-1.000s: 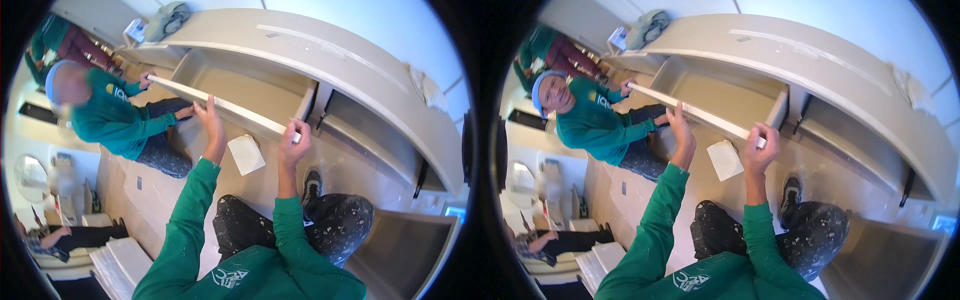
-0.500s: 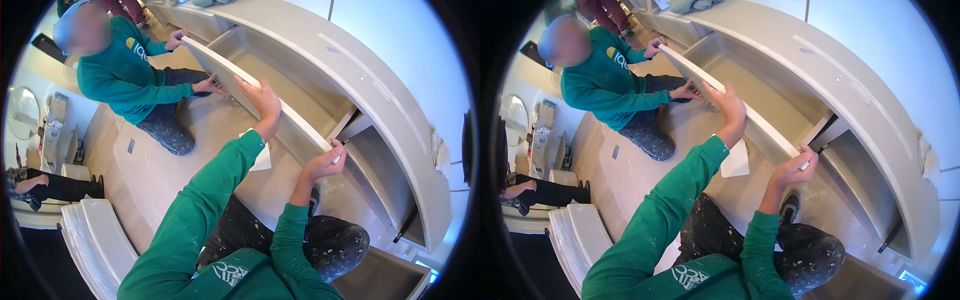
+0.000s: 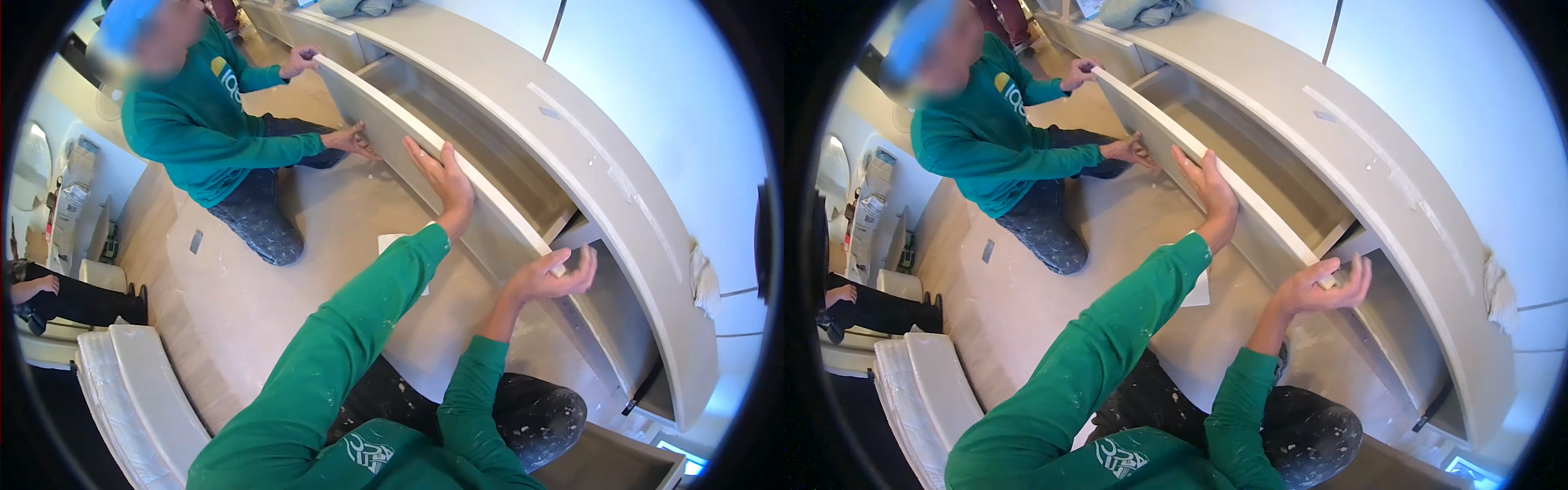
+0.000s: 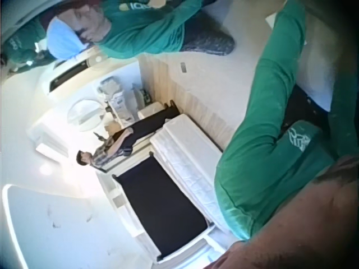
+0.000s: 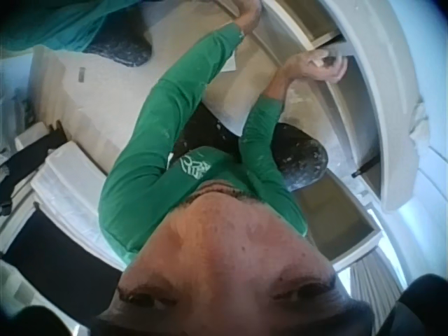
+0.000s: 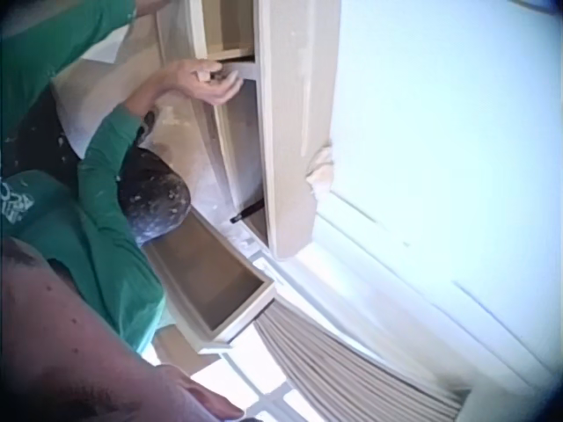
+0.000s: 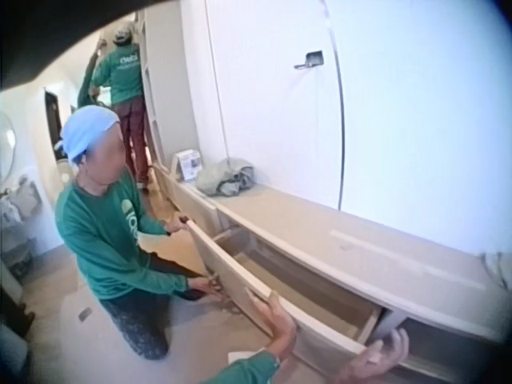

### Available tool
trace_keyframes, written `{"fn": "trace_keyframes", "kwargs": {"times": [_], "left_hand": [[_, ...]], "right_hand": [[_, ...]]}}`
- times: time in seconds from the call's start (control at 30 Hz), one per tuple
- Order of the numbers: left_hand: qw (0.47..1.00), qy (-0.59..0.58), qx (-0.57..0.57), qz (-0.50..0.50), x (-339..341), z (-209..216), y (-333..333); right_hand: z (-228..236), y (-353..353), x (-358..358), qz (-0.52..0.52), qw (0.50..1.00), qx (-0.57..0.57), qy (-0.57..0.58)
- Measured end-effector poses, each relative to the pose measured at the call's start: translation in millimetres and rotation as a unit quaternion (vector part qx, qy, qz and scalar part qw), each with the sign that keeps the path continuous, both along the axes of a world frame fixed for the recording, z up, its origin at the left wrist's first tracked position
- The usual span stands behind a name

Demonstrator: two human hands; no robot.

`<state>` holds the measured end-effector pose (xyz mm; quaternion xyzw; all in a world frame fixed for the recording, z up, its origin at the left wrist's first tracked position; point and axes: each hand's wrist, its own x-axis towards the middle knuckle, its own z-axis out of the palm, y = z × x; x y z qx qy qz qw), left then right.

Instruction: The person installs a drawer into a cabinet by aligning it with the drawer slides and pushing it into place.

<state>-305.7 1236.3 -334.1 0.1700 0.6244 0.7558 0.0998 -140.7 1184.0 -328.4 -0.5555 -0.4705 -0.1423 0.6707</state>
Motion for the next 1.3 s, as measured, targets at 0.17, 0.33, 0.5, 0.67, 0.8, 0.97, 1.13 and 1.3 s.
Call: {"fn": "trace_keyframes", "kwargs": {"times": [0.17,0.33,0.5,0.67,0.8,0.97,1.13,1.3], "left_hand": [[0.999,0.011,0.045,0.007,6.0,-8.8,12.1],[0.999,0.048,0.011,0.010,19.5,-4.2,50.8],[0.999,0.034,0.001,-0.001,-9.4,-22.3,62.3],[0.998,-0.002,0.008,-0.058,42.8,16.9,47.4],[0.998,0.006,0.059,-0.028,40.4,11.3,51.5],[0.997,0.033,0.067,-0.006,33.0,-0.2,60.8],[0.999,0.050,-0.021,-0.003,22.4,1.7,62.3],[0.999,-0.010,0.011,-0.031,-18.0,19.5,45.5]], "right_hand": [[-2.7,8.2,3.0,-0.037,0.998,0.022,-0.049],[-15.7,43.3,20.6,-0.020,0.999,-0.022,-0.027],[-1.1,42.2,10.0,-0.001,0.999,-0.039,-0.022],[6.4,51.3,34.4,0.004,0.999,-0.026,-0.035],[5.2,51.3,28.4,-0.053,0.996,-0.008,-0.076],[7.1,50.6,18.5,-0.033,0.998,-0.004,-0.059],[12.5,49.3,18.0,-0.005,0.997,-0.023,-0.078],[49.1,34.6,-23.2,0.088,0.984,0.008,-0.156]]}}
